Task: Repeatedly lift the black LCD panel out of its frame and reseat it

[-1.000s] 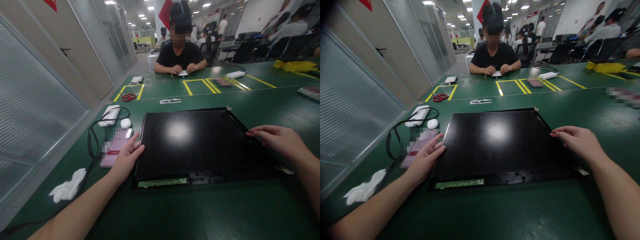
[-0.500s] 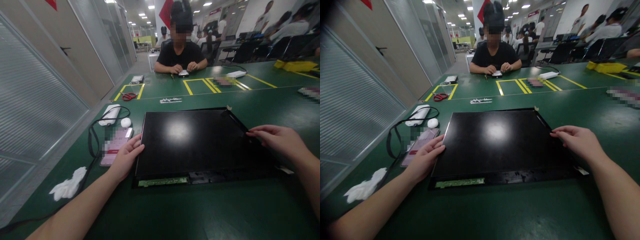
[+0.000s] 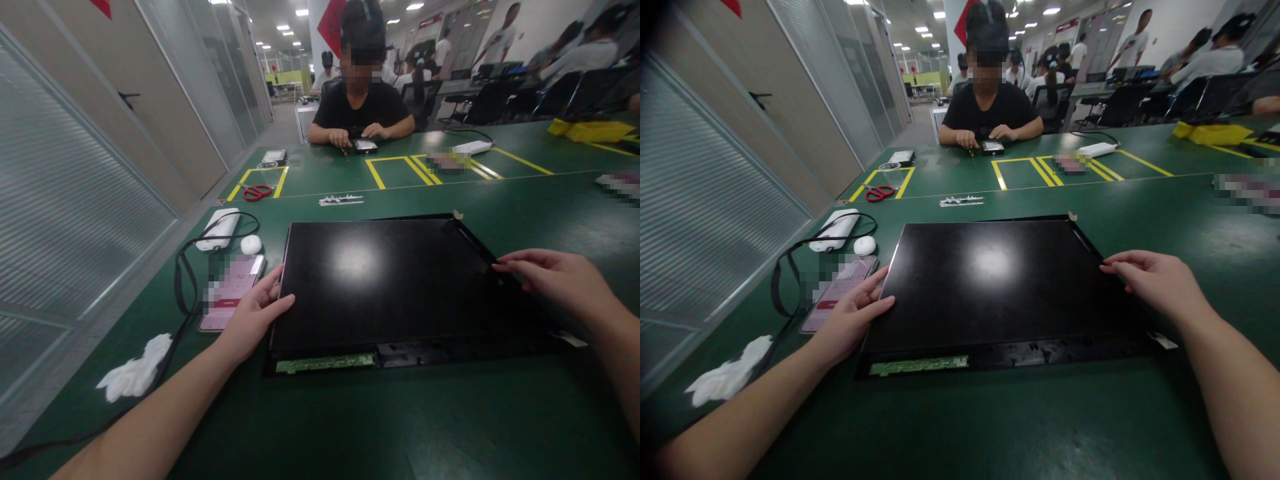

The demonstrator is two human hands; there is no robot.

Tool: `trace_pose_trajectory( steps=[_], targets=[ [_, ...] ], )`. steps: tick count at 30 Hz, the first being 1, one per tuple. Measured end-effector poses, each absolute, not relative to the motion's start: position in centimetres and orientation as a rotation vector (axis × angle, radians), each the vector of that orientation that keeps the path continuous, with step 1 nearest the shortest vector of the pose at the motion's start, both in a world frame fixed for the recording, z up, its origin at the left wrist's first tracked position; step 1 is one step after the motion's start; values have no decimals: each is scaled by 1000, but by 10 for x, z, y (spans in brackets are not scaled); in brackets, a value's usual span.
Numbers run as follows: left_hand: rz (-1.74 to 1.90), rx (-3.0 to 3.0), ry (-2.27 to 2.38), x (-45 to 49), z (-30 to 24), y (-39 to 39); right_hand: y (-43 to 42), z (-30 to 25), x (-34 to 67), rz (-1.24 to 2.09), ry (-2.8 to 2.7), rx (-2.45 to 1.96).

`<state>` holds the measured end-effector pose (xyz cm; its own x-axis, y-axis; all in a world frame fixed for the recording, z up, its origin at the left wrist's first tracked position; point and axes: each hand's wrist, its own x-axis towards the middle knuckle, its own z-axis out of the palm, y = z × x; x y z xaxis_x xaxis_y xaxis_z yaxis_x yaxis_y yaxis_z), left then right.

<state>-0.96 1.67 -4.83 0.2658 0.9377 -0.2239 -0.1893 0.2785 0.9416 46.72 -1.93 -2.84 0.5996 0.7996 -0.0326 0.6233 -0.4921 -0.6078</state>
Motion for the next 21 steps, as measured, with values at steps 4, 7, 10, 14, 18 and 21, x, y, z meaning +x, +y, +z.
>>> trace_pose_trajectory(
  steps=[4,7,10,14,18,21],
  targets=[
    [945,977,958,-11,-49,18,-19,-31,469,438,-1102,-2285],
    [936,974,937,-12,-48,18,-20,-31,469,465,-1079,-2290],
    [924,966,926,-11,-47,19,-20,-30,469,462,-1085,-2302],
    [912,963,927,-11,-45,19,-20,-29,467,431,-1097,-2282],
    [915,953,933,-10,-44,18,-20,-28,464,421,-1109,-2233],
    [920,946,931,-10,-42,18,-20,-27,463,421,-1109,-2234]
  ],
)
